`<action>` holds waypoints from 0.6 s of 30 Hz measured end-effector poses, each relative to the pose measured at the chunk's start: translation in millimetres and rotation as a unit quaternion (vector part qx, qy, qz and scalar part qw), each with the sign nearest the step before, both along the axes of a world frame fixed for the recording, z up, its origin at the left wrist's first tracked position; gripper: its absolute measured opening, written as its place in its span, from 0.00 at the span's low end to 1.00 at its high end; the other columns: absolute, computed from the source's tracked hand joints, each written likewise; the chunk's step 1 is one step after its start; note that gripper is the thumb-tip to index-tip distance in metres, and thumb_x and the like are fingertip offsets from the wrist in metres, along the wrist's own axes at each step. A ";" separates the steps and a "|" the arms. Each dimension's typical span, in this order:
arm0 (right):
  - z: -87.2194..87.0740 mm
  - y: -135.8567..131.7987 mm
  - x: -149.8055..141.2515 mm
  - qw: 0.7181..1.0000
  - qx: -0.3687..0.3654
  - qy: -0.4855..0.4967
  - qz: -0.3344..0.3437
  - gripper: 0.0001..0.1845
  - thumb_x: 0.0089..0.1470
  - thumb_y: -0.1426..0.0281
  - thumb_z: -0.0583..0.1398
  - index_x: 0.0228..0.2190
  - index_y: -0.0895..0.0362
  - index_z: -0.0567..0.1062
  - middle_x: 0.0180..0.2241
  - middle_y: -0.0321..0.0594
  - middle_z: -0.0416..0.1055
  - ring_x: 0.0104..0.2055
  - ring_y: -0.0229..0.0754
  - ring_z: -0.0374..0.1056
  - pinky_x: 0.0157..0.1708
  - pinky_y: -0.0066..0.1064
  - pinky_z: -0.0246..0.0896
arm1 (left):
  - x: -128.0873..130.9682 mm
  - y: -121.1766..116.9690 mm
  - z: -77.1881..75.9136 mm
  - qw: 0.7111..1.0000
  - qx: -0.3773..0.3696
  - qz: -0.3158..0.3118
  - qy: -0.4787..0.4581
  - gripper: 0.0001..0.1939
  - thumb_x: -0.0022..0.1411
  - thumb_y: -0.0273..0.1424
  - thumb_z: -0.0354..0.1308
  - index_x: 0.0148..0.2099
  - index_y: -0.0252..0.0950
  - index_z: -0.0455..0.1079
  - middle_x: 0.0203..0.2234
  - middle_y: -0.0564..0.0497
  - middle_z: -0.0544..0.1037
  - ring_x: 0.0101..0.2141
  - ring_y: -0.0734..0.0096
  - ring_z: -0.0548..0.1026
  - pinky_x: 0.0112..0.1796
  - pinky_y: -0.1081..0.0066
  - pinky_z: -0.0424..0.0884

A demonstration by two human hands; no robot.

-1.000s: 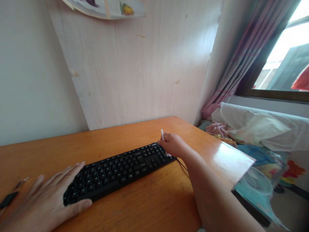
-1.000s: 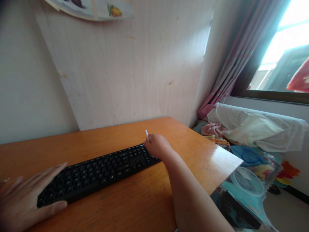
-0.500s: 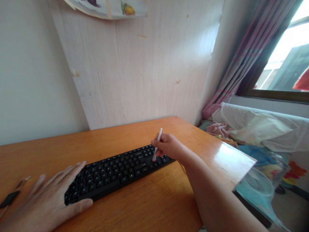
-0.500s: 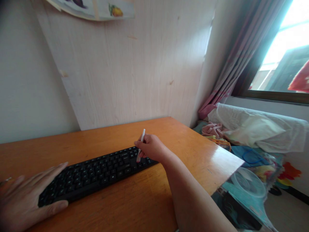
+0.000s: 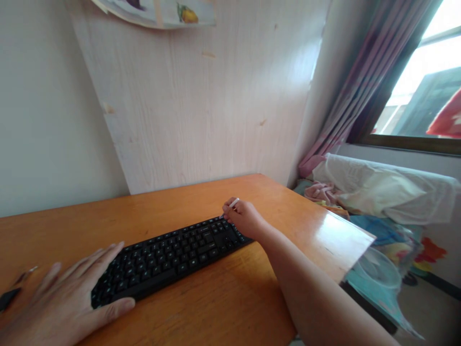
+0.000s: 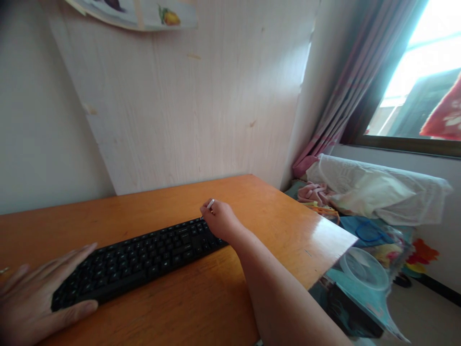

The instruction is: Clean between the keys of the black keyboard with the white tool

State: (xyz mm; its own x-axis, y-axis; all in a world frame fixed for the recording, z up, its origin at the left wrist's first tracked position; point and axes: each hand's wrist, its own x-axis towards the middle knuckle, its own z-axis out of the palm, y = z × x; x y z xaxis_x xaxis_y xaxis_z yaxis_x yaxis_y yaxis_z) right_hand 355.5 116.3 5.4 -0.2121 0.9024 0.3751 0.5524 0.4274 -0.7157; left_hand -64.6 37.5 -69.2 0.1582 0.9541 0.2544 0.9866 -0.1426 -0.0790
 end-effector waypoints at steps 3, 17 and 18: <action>3.4 -3.3 2.0 1.000 -0.002 -0.026 -0.006 0.13 0.62 0.67 0.55 0.27 0.57 0.70 0.26 0.36 0.73 0.26 0.36 0.65 0.27 0.27 0.54 | 0.8 0.6 0.0 1.000 -0.007 0.001 -0.008 0.56 0.53 0.65 0.52 0.75 0.41 0.46 0.66 0.42 0.65 0.65 0.40 0.62 0.64 0.39 0.41; 23.9 -14.4 18.1 0.990 -0.078 -0.113 -0.024 0.15 0.57 0.71 0.55 0.18 0.56 0.66 0.17 0.36 0.70 0.20 0.34 0.60 0.21 0.26 0.45 | 10.2 -6.7 14.4 0.999 -0.042 0.010 -0.008 0.56 0.53 0.65 0.52 0.75 0.40 0.47 0.67 0.39 0.63 0.64 0.34 0.63 0.63 0.36 0.42; 24.4 -15.0 18.7 0.990 -0.083 -0.114 -0.018 0.15 0.56 0.72 0.55 0.18 0.56 0.65 0.17 0.36 0.69 0.20 0.34 0.60 0.21 0.26 0.45 | 11.2 -6.7 15.0 0.999 -0.043 0.011 -0.006 0.56 0.53 0.66 0.52 0.75 0.39 0.47 0.67 0.38 0.63 0.64 0.34 0.62 0.64 0.36 0.42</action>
State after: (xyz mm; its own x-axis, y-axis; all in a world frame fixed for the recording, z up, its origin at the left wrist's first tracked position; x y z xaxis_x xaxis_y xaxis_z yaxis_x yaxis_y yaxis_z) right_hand 374.2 101.2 29.8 -0.2413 0.9559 0.1676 0.7195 0.2922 -0.6300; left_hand -53.4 30.8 -54.2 0.1335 0.9759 0.1724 0.9905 -0.1259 -0.0545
